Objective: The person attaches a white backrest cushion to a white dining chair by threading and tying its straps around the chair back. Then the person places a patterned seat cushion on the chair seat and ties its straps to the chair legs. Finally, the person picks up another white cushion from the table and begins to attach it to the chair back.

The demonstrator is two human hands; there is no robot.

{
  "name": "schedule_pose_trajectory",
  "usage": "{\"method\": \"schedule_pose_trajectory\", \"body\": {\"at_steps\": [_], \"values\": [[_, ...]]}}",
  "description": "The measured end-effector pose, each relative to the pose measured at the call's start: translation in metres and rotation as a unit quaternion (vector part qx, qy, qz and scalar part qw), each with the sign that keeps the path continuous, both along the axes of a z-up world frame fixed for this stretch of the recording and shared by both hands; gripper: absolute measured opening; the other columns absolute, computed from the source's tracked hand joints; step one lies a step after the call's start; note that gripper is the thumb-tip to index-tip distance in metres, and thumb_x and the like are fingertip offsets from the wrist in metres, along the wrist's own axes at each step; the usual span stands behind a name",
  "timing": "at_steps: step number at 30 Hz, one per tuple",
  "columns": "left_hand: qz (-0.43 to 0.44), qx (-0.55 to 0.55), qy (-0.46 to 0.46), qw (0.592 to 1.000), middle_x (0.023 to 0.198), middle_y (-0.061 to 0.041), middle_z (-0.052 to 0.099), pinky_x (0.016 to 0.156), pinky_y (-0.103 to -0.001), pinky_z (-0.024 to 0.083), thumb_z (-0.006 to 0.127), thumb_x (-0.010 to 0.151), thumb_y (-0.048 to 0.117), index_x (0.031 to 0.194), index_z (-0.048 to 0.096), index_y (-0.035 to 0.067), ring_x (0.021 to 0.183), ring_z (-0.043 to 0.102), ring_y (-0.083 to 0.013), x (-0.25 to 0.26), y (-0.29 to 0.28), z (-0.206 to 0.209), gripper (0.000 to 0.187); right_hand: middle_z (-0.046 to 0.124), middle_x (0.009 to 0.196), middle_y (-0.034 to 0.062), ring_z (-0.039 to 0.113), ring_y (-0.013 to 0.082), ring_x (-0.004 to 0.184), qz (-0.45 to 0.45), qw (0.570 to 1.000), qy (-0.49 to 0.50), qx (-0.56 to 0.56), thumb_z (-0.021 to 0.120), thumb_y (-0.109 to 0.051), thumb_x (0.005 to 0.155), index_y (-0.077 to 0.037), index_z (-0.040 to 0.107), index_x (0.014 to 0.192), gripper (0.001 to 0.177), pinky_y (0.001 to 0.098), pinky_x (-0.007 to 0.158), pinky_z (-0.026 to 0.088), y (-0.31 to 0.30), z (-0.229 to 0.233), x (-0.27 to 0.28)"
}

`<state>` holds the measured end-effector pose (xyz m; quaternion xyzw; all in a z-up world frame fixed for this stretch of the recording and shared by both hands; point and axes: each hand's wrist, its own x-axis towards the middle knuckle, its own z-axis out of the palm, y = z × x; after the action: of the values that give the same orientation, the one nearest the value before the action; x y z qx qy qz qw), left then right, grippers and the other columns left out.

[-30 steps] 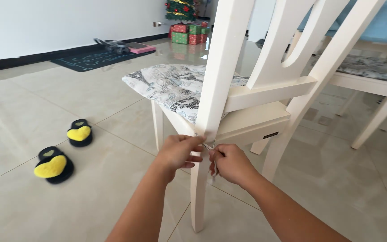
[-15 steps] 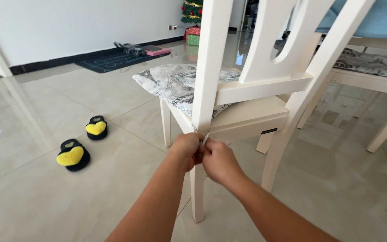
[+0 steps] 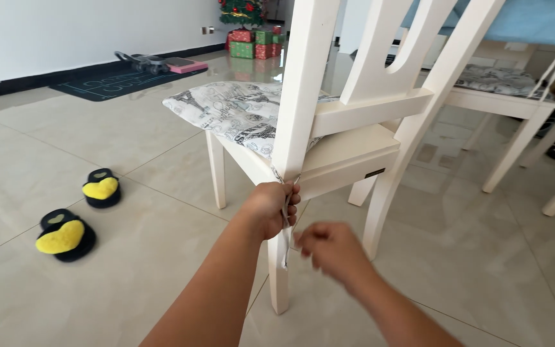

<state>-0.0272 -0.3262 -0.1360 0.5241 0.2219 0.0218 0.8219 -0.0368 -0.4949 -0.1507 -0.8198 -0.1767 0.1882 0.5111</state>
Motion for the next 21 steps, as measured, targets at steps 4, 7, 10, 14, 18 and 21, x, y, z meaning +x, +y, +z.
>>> {"method": "schedule_pose_trajectory", "body": {"at_steps": [4, 7, 10, 14, 18, 21], "values": [[-0.025, -0.054, 0.003, 0.998, 0.085, -0.004, 0.059, 0.077, -0.042, 0.052, 0.048, 0.105, 0.028, 0.099, 0.062, 0.012, 0.076, 0.056, -0.0195, -0.013, 0.000, 0.012, 0.023, 0.075, 0.082, 0.0048, 0.066, 0.0148, 0.067, -0.054, 0.996, -0.002, 0.068, 0.073, -0.031, 0.085, -0.010, 0.078, 0.090, 0.022, 0.0344, 0.059, 0.051, 0.008, 0.031, 0.028], [-0.049, -0.049, -0.005, 0.998, 0.092, -0.007, 0.058, 0.081, -0.046, 0.054, 0.047, 0.106, 0.027, 0.101, 0.063, 0.013, 0.081, 0.058, -0.0225, -0.018, -0.001, 0.021, 0.022, 0.077, 0.087, 0.0034, 0.068, 0.0136, 0.076, -0.046, 0.998, 0.004, 0.038, 0.073, -0.029, 0.086, -0.011, 0.079, 0.095, 0.021, 0.0335, 0.069, 0.052, 0.017, 0.040, 0.030], [-0.066, -0.050, -0.012, 0.996, 0.092, -0.008, 0.056, 0.082, -0.046, 0.055, 0.047, 0.107, 0.027, 0.101, 0.063, 0.012, 0.081, 0.056, -0.0213, -0.018, 0.001, 0.024, 0.023, 0.076, 0.086, 0.0059, 0.067, 0.0165, 0.077, -0.030, 0.998, -0.018, 0.047, 0.072, -0.024, 0.088, -0.006, 0.080, 0.093, 0.021, 0.0339, 0.074, 0.052, 0.029, 0.035, 0.024], [-0.070, -0.015, -0.031, 0.997, 0.092, -0.009, 0.061, 0.083, -0.045, 0.063, 0.043, 0.107, 0.028, 0.104, 0.065, 0.004, 0.076, 0.056, -0.0215, -0.017, 0.006, 0.019, 0.033, 0.077, 0.083, 0.0064, 0.070, 0.0154, 0.078, -0.047, 0.992, -0.009, 0.116, 0.068, -0.023, 0.092, -0.002, 0.079, 0.093, 0.023, 0.0319, 0.079, 0.054, 0.032, 0.027, 0.021], [-0.043, 0.185, -0.036, 0.981, 0.091, -0.012, 0.073, 0.073, -0.039, 0.056, 0.041, 0.106, 0.028, 0.108, 0.068, -0.002, 0.077, 0.070, -0.0232, -0.021, 0.007, 0.014, 0.040, 0.074, 0.080, 0.0084, 0.067, 0.0153, 0.074, -0.083, 0.989, 0.000, 0.124, 0.064, -0.019, 0.095, 0.001, 0.076, 0.099, 0.024, 0.0314, 0.071, 0.050, 0.025, 0.024, 0.021], [-0.038, 0.235, -0.031, 0.971, 0.090, -0.014, 0.074, 0.068, -0.038, 0.059, 0.042, 0.106, 0.029, 0.107, 0.070, -0.007, 0.077, 0.074, -0.0241, -0.024, -0.002, 0.011, 0.045, 0.068, 0.077, 0.0093, 0.064, 0.0152, 0.066, -0.093, 0.981, 0.015, 0.170, 0.063, -0.014, 0.095, 0.002, 0.074, 0.101, 0.021, 0.0294, 0.063, 0.054, 0.025, 0.024, 0.019]]}}
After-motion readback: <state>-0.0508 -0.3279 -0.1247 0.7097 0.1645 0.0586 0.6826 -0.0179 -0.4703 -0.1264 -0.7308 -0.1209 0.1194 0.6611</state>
